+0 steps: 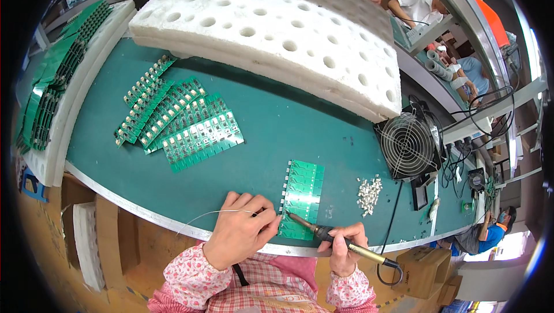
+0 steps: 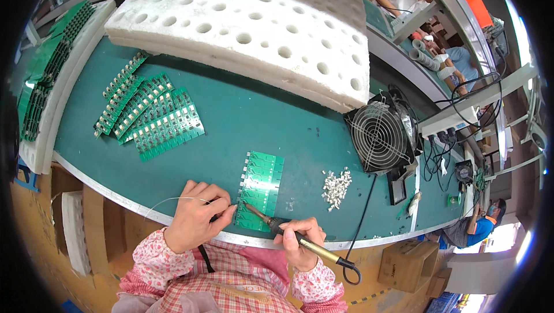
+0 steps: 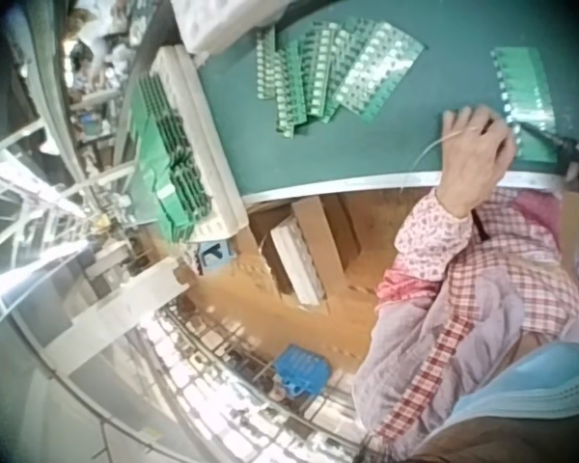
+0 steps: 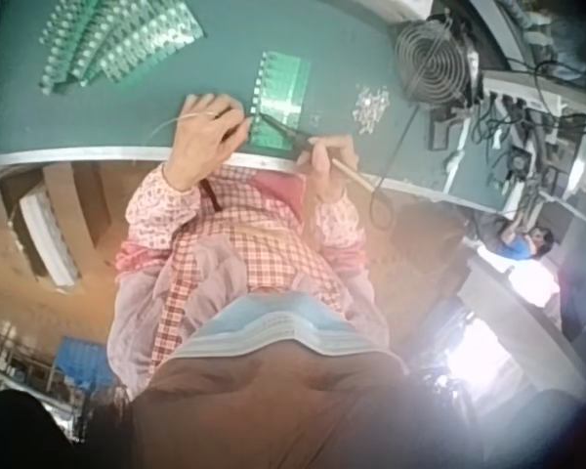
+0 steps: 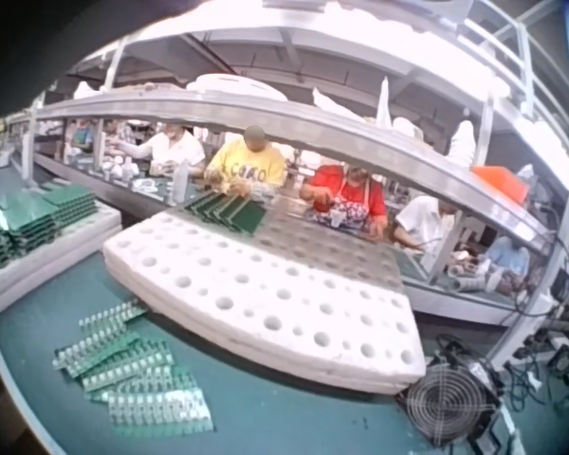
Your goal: Soldering small white components onto a green printed circuit board (PCB) strip using a soldering iron and solder wire.
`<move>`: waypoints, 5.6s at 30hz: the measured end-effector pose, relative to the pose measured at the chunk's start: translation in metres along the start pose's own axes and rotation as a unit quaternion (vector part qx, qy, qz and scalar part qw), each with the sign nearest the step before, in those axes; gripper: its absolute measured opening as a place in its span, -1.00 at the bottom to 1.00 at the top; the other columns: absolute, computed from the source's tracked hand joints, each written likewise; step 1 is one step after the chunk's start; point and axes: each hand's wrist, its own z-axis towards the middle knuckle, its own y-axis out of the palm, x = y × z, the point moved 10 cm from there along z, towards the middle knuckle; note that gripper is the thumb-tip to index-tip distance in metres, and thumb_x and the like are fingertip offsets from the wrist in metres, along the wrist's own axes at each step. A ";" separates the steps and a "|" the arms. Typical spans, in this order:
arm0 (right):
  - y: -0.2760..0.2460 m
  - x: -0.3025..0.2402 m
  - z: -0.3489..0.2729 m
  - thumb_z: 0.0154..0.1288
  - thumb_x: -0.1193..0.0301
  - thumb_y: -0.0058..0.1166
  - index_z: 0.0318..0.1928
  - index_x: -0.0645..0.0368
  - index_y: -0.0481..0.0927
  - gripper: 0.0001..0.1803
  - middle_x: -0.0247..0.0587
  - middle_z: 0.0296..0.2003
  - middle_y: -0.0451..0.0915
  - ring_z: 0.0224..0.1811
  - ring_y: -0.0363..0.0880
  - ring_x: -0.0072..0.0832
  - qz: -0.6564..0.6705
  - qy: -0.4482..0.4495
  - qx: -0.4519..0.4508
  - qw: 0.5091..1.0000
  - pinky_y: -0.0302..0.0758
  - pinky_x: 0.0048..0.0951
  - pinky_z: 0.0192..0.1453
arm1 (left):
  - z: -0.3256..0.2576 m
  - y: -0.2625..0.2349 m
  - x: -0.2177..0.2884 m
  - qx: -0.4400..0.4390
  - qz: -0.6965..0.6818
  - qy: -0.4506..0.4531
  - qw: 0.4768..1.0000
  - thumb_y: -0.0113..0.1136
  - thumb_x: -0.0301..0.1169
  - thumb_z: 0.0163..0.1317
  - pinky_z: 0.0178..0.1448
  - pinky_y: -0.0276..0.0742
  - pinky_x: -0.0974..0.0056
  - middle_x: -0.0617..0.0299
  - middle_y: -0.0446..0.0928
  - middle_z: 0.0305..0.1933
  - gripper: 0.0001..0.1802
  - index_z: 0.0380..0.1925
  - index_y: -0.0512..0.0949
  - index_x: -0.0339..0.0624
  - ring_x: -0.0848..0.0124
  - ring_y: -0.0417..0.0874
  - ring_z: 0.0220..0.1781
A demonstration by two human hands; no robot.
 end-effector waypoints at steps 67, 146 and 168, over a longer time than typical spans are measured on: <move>0.000 0.013 -0.010 0.45 0.37 0.08 -0.22 0.32 0.45 -0.77 -0.10 -0.50 0.64 -0.61 0.64 -0.49 0.060 0.056 0.025 0.996 0.59 -0.49 -0.52 | -0.001 0.006 0.002 -0.042 0.011 0.013 0.999 0.40 -0.45 0.08 -0.09 0.27 0.14 0.32 0.51 -0.27 -0.83 -0.49 0.53 -0.09 0.28 0.46 -0.27; 0.035 -0.048 -0.027 -0.17 0.48 0.43 -0.17 -0.14 0.77 -0.57 -0.36 -0.43 0.36 -0.47 0.43 -0.43 -0.314 -0.256 -0.157 0.901 0.38 -0.41 -0.49 | -0.044 0.001 0.048 -0.053 0.072 0.095 0.991 0.47 -0.30 0.04 0.11 0.28 0.00 0.43 0.54 -0.34 -0.75 -0.50 0.50 0.01 0.39 0.59 -0.18; 0.039 -0.037 -0.011 -0.04 0.61 0.49 0.08 0.05 0.55 -0.37 -0.14 -0.30 0.55 -0.30 0.55 -0.21 -0.307 -0.176 -0.004 0.935 0.52 -0.28 -0.23 | -0.028 -0.024 0.001 0.124 -0.011 -0.012 0.992 0.46 -0.45 0.08 -0.11 0.42 0.21 0.33 0.64 -0.45 -0.80 -0.55 0.56 -0.13 0.34 0.62 -0.45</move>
